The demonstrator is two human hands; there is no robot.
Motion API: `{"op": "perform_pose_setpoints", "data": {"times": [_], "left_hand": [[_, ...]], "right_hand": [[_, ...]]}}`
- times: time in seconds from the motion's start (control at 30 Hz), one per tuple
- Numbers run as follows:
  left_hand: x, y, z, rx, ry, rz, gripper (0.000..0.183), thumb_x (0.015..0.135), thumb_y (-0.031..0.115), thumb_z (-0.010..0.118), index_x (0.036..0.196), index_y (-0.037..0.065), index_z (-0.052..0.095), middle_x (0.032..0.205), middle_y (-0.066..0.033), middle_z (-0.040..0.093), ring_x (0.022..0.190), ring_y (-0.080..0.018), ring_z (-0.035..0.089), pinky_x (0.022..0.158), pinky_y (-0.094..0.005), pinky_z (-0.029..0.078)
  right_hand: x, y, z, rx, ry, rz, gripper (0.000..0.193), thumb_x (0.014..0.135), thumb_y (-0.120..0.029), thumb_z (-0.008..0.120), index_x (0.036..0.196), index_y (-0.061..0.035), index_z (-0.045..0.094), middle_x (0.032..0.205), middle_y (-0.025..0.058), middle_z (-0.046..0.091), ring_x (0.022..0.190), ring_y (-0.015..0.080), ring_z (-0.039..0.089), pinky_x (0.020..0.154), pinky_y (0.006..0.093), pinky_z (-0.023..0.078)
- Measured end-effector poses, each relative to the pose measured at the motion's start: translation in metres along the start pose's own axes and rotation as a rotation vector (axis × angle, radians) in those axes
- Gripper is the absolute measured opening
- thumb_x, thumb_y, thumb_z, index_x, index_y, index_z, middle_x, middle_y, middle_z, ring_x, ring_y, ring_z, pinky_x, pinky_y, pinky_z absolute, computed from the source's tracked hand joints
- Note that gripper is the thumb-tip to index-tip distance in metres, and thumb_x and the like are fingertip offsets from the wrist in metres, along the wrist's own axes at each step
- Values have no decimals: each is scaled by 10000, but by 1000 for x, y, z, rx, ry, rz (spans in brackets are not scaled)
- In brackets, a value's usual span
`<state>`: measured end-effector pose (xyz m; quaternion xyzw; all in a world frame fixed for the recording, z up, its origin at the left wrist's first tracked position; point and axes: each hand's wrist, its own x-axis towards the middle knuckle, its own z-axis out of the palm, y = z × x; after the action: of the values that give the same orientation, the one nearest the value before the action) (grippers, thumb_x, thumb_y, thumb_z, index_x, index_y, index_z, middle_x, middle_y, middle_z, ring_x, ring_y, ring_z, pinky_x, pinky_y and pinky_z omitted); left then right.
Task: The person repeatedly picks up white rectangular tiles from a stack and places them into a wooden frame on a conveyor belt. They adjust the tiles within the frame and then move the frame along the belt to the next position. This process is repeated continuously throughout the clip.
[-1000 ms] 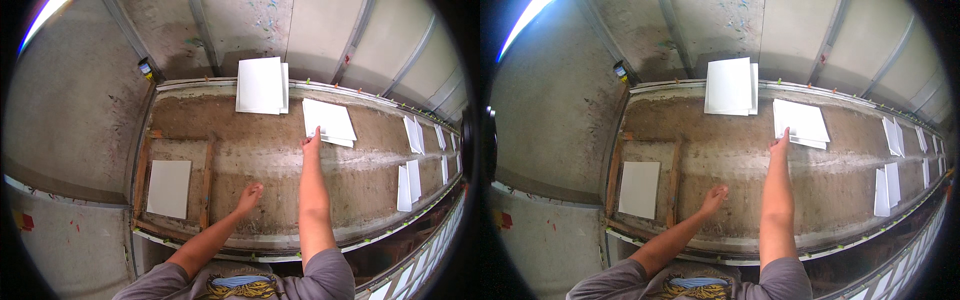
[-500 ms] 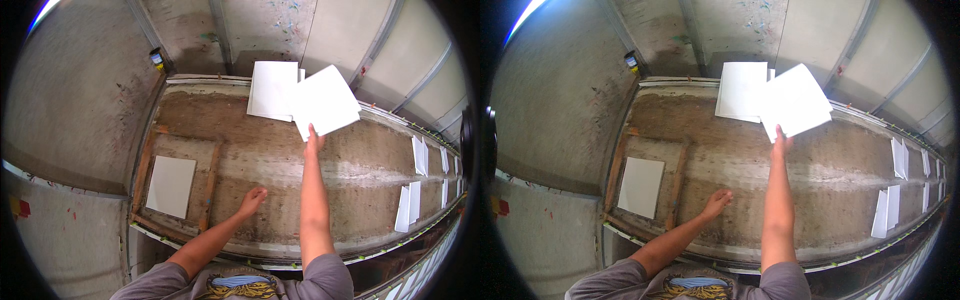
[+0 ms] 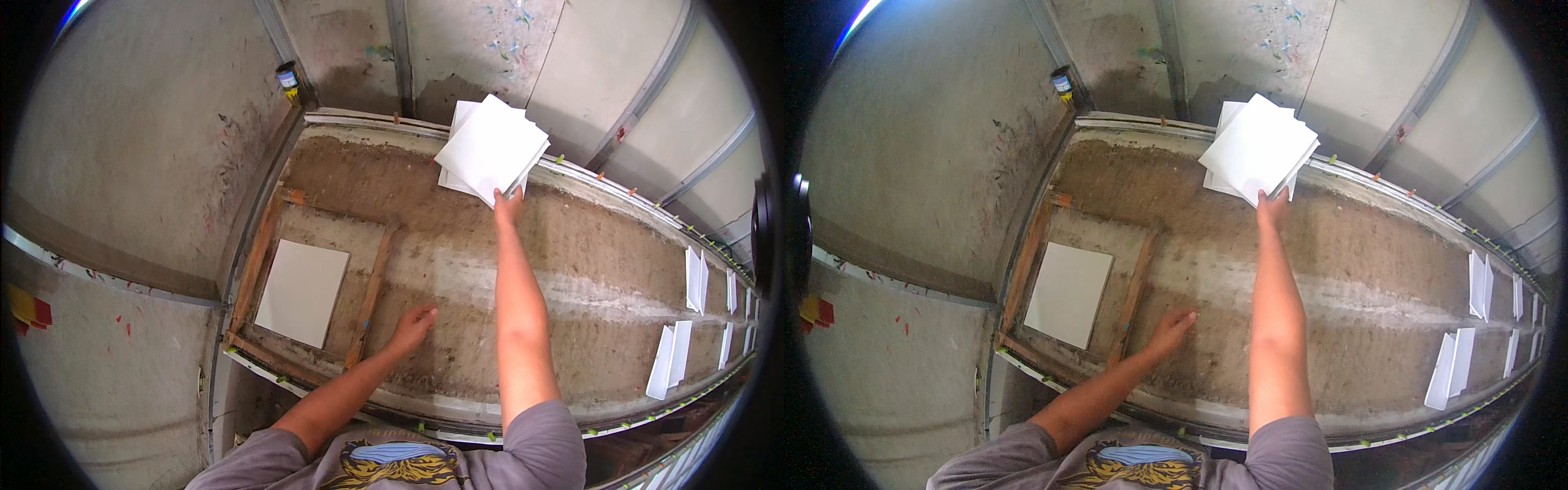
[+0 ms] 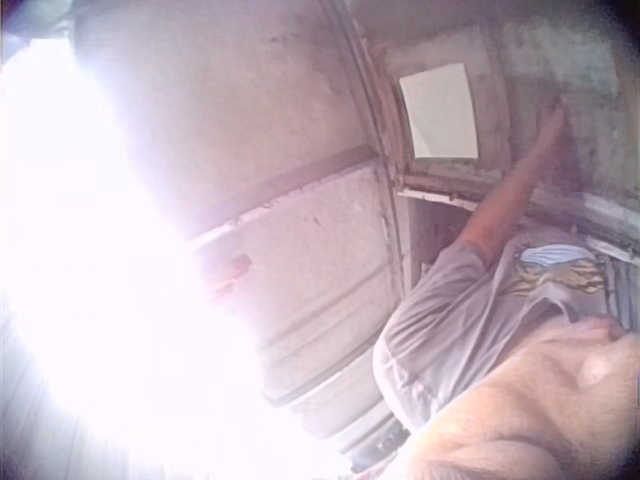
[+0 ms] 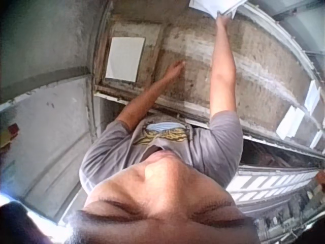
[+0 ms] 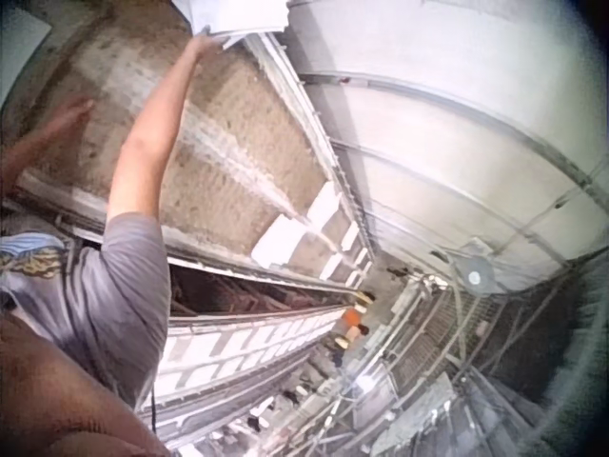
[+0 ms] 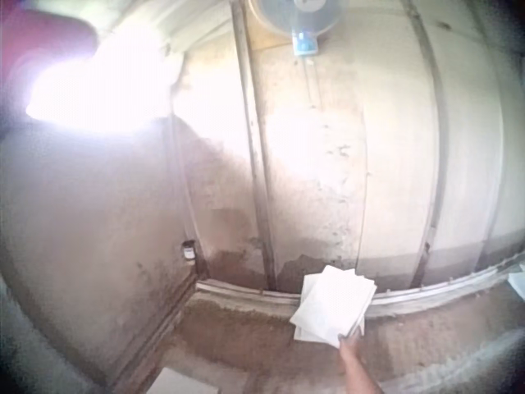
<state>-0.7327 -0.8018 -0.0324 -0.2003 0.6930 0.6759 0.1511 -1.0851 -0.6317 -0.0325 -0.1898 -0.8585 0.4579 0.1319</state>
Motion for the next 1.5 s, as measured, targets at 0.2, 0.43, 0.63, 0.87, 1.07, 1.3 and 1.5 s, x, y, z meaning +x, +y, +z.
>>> {"op": "perform_pose_setpoints", "data": {"times": [0.2, 0.43, 0.63, 0.87, 1.07, 1.3, 1.5], "left_hand": [[-5, 15, -31, -58, 110, 182, 401, 1006, 336, 659, 1242, 12, 665, 1047, -85, 711, 922, -169, 656, 816, -329, 525], [-20, 32, -109, 32, 267, 288, 319, 986, 249, 676, 1204, 15, 675, 1028, -90, 719, 884, -182, 661, 821, -345, 533], [-33, 12, -206, 200, 430, 315, 305, 955, 235, 708, 1160, 9, 690, 1019, -105, 718, 850, -210, 672, 787, -339, 540], [-59, -11, -353, 1035, 838, 301, 506, 882, 274, 769, 1313, 72, 598, 1283, -185, 611, 1235, -408, 542, 1081, -528, 393], [-74, -30, -422, 988, 778, 46, 554, 935, 338, 709, 1371, 35, 552, 1305, -214, 605, 1212, -437, 575, 1004, -552, 473], [-63, -56, -453, 950, 637, 79, 446, 974, 373, 662, 1161, -29, 615, 1053, -256, 672, 1024, -462, 656, 844, -551, 530], [-69, -30, -459, 875, 649, 172, 415, 963, 337, 680, 1134, -39, 640, 1053, -266, 670, 1009, -460, 650, 863, -543, 512]], "right_hand": [[-115, 10, -24, 9, -160, -198, 585, 913, -257, 735, 1402, -25, 514, 1222, 220, 633, 1093, 364, 625, 922, 460, 497], [-350, -28, -49, -95, -703, -77, 521, 999, -345, 628, 1377, 3, 537, 1064, 263, 700, 962, 400, 700, 853, 464, 526], [-435, -55, -36, -284, -755, -88, 912, 934, -526, 666, 1535, 44, 285, 1102, 325, 691, 1025, 460, 695, 881, 509, 544], [-453, -85, -43, -599, -784, -31, 945, 904, -471, 692, 1530, 56, 219, 1071, 329, 694, 981, 470, 707, 873, 539, 551], [-469, -54, -29, -506, -636, -60, 885, 900, -400, 669, 1557, 10, 239, 1024, 291, 715, 955, 488, 696, 859, 566, 537], [-475, -69, -27, -588, -574, -96, 733, 914, -319, 618, 1489, 27, 325, 1000, 273, 718, 898, 460, 711, 800, 554, 556], [-477, -57, -25, -474, -446, -157, 688, 898, -350, 657, 1443, 3, 429, 1034, 294, 700, 943, 486, 679, 819, 580, 520]]}}
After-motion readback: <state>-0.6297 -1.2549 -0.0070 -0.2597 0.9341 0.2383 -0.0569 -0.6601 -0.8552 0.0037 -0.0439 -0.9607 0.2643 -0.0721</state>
